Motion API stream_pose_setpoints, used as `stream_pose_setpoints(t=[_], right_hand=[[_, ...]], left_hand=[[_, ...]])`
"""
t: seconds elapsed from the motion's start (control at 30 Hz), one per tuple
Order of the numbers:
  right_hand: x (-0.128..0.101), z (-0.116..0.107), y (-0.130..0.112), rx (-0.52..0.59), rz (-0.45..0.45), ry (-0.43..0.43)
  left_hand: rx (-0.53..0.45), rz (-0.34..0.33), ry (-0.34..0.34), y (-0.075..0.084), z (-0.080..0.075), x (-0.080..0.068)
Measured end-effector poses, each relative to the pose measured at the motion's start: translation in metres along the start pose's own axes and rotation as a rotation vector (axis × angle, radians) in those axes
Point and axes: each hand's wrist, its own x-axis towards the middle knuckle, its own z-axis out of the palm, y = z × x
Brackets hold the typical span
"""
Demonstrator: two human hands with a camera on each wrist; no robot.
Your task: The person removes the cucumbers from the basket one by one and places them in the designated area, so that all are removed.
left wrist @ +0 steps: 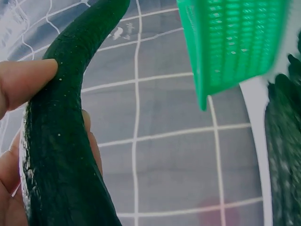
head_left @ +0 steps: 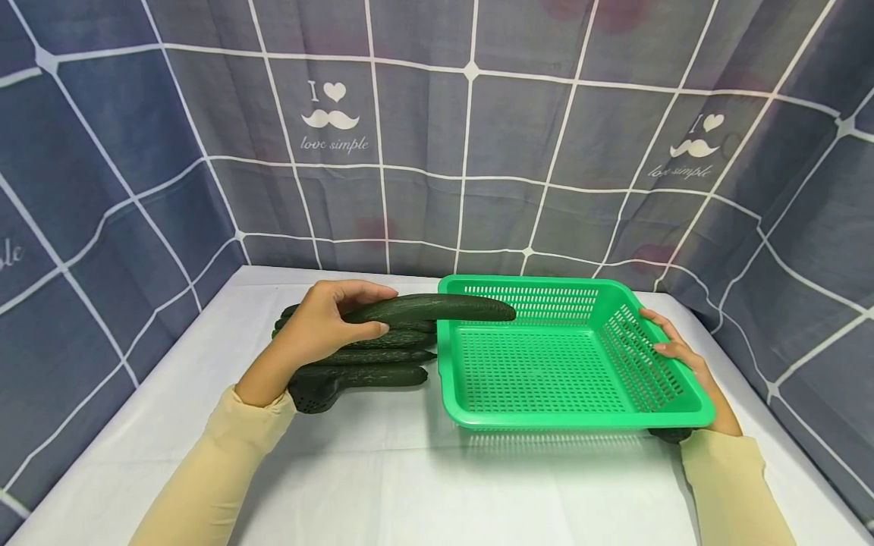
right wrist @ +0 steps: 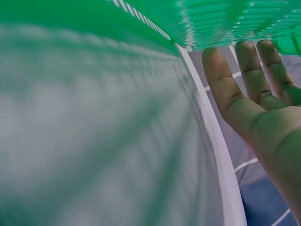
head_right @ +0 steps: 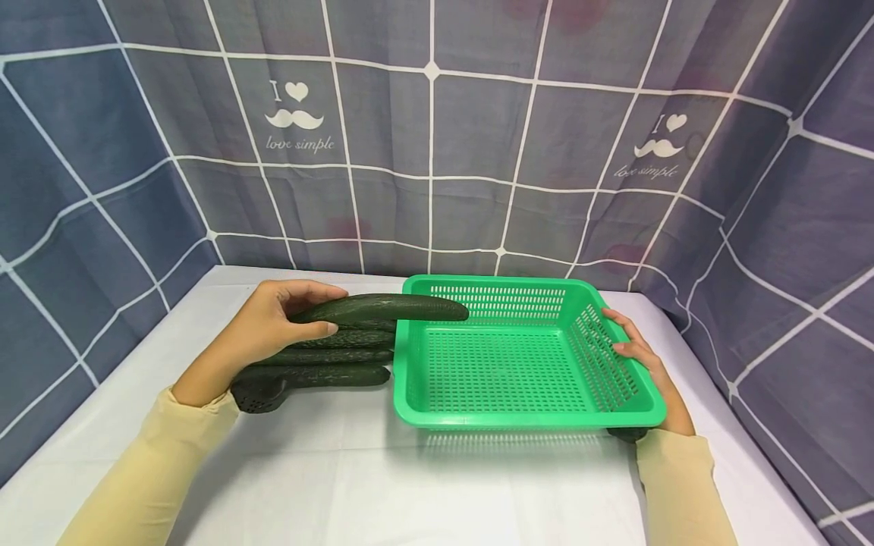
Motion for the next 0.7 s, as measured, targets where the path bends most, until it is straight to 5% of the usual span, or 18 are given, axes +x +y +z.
stream_pose_setpoints(t=[0.2, 0.7], right_hand=[[-0.001, -0.001, 0.0, -0.076, -0.013, 0.01], [0.005, -0.009, 0.0, 0.041, -0.007, -0.072]], left_hand=[[0.033, -0.029, 0.009, -0.012, -0.013, -0.016], [0.126, -0.078, -0.057, -0.044, -0.051, -0.061]])
